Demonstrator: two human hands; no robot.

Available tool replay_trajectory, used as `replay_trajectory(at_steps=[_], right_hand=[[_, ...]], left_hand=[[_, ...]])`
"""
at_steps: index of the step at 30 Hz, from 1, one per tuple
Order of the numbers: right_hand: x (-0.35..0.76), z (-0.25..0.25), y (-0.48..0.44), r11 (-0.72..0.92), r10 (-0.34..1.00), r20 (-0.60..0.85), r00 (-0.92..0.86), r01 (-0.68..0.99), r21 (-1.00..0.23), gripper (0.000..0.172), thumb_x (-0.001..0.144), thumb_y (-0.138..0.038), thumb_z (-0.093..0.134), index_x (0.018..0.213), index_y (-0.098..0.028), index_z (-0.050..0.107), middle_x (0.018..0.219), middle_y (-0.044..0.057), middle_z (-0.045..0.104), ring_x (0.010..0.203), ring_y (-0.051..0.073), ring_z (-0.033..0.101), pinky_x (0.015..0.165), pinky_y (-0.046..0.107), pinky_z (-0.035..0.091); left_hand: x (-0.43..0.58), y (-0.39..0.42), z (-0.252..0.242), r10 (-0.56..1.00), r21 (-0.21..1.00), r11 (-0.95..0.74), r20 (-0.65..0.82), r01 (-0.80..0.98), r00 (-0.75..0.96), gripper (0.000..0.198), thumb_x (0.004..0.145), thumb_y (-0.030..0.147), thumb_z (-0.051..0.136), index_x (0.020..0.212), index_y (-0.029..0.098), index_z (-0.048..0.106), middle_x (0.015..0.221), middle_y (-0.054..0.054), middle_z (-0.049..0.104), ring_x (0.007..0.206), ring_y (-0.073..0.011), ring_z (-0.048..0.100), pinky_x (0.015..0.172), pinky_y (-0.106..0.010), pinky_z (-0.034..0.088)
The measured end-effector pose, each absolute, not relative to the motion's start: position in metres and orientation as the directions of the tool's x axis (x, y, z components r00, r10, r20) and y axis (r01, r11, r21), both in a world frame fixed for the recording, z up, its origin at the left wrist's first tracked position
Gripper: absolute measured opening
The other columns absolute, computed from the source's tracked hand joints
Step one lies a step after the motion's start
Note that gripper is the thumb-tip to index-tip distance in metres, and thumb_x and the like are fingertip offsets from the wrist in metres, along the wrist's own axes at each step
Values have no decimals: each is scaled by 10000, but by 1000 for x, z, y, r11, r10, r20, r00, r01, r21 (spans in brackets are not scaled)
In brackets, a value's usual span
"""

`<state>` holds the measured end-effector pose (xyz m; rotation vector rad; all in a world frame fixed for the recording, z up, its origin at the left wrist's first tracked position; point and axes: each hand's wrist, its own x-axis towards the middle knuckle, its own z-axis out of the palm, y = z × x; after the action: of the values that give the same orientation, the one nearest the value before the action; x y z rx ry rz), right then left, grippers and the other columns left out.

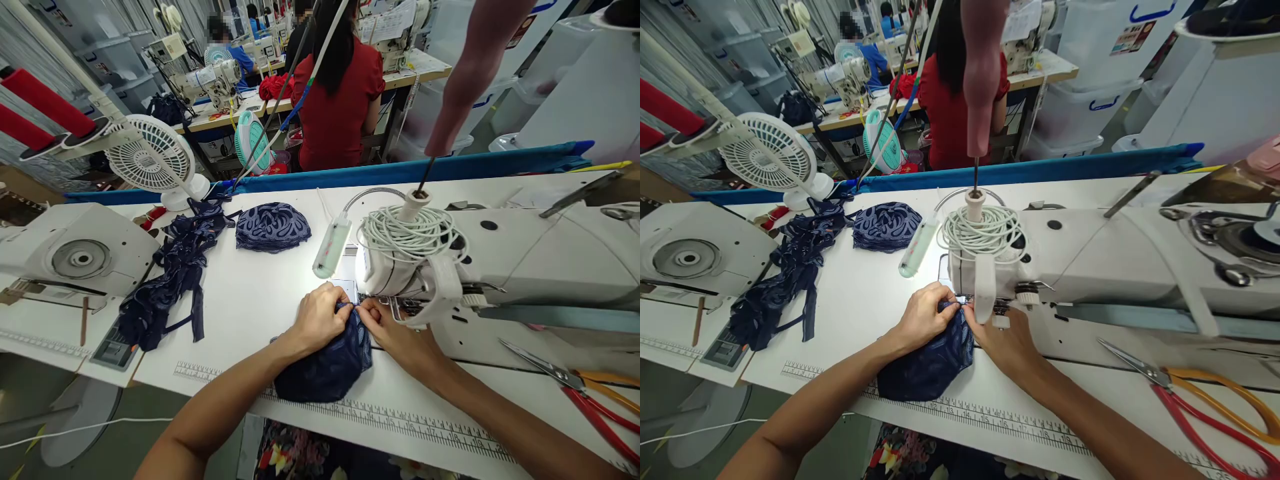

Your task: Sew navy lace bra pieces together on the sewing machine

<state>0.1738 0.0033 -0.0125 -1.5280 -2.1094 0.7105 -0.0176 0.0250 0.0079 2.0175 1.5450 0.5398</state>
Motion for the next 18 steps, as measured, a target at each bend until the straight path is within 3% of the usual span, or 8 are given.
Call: replay_trajectory(at_steps=[5, 9, 13, 18], right_hand=[[187, -3, -10, 407, 910, 153, -385, 759, -508, 312, 969, -348, 409, 1008, -290, 713, 793, 67, 710, 688, 216, 632, 531, 316, 464], [183, -2, -20, 605, 796, 267, -543, 717, -346, 397, 972, -127, 369, 1049, -309, 713, 999, 37, 748, 823, 208, 692, 693, 343, 547], [180, -7, -22, 646, 760, 301, -576, 722, -250, 456, 964, -64, 328, 1021, -288, 722, 1050, 31, 743, 854, 210, 701, 750, 360, 565], [183, -5, -22, 541, 841, 246, -482, 766, -348, 360, 993, -208, 394, 1000, -323, 735, 964, 30, 754, 612, 177, 639, 707, 380, 562]], left_hand=[[-18, 25, 7, 960, 633, -227, 19, 740, 279, 71, 860, 233, 587, 794, 220, 611, 868, -13, 637, 811, -180, 584, 720, -286, 436], [-18, 24, 8, 961, 629, -232, 32, 742, 274, 87, 870, 241, 585, 786, 221, 593, 849, -7, 633, 774, -175, 577, 693, -287, 425], [-19, 25, 10, 952, 617, -262, 41, 742, 303, 77, 870, 222, 594, 793, 220, 583, 855, -7, 630, 754, -171, 568, 675, -285, 414], [-20, 26, 11, 936, 618, -298, 37, 727, 351, 107, 879, 233, 610, 779, 216, 575, 852, -6, 621, 743, -171, 558, 653, -286, 396]])
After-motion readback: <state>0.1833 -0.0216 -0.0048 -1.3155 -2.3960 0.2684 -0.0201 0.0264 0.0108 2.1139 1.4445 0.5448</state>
